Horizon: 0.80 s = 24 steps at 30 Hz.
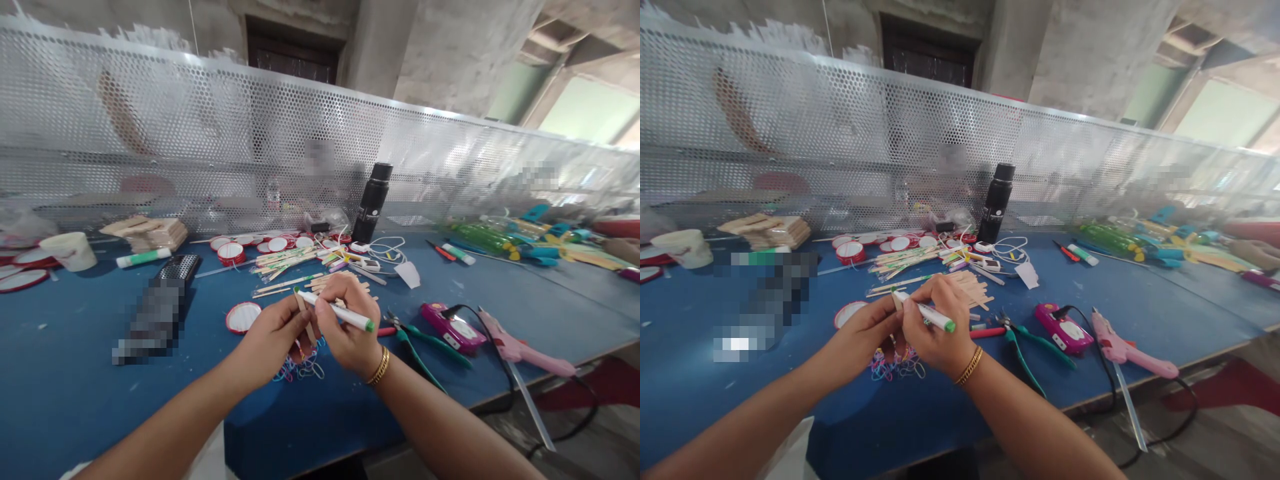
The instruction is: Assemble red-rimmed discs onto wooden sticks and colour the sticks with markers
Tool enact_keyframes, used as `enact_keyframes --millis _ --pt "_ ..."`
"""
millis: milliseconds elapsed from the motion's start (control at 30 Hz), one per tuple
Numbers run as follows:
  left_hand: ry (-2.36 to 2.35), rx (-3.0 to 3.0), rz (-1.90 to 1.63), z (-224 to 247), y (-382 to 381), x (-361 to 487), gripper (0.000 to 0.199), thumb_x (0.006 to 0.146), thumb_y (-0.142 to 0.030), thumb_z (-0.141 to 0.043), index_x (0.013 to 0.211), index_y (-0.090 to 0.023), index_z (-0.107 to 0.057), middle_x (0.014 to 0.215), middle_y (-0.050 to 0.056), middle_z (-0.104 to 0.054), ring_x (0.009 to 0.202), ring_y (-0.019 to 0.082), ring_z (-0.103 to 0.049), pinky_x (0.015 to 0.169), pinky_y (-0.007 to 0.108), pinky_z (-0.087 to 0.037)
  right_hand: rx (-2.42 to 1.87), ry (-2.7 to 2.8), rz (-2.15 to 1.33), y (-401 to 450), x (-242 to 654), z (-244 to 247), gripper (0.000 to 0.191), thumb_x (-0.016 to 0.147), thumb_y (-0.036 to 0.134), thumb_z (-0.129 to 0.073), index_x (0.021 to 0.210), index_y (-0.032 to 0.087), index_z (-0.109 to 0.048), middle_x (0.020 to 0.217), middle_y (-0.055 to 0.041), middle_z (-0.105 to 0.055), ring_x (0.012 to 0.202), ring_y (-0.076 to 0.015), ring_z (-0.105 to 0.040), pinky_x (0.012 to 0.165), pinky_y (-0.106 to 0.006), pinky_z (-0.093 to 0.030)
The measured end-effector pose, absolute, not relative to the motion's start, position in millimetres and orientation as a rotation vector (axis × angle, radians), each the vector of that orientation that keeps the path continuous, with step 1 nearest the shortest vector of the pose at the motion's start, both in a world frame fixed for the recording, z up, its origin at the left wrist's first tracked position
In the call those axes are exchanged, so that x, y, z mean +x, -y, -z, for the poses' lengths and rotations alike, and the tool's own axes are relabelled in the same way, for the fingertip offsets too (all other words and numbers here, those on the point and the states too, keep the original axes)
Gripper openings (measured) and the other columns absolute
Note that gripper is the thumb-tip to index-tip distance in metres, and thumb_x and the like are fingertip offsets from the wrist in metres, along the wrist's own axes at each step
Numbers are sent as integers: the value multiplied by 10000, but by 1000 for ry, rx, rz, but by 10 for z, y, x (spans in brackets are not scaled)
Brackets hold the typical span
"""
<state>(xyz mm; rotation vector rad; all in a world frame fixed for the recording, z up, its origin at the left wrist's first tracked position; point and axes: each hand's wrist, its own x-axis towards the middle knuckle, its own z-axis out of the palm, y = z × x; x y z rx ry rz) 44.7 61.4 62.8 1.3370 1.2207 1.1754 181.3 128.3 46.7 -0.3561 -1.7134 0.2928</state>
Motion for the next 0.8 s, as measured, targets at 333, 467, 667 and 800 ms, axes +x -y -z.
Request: enact_keyframes --millis 333,467,667,800 --pt "-1215 1341 -1180 -620 -619 445 407 873 -568 -629 762 -187 -539 574 -9 -596 484 110 -550 466 218 -435 -348 1702 -274 -1292 1816 -477 110 867 172 -570 779 226 -531 724 8 -566 674 -157 -559 653 -325 -457" --pt "-1216 1320 -1183 -622 -620 447 389 859 -555 -653 781 -189 -547 592 -10 -602 491 117 -566 457 217 -431 -398 1703 -253 -1289 1823 -473 112 870 174 -569 777 228 -538 728 5 -584 680 -160 -568 661 -326 -460" --pt "-1212 1329 -1183 -612 -626 446 375 872 -537 -643 770 -188 -552 581 -9 -602 485 117 -558 466 222 -431 -376 1689 -269 -1286 1828 -485 120 870 173 -566 767 226 -536 713 7 -575 672 -158 -557 656 -321 -453" --pt "-1204 1325 -1189 -617 -628 449 375 864 -538 -655 773 -189 -552 574 -12 -602 482 119 -559 462 221 -424 -390 1699 -269 -1289 1822 -481 120 875 180 -571 771 228 -535 705 12 -577 671 -158 -559 656 -320 -451"
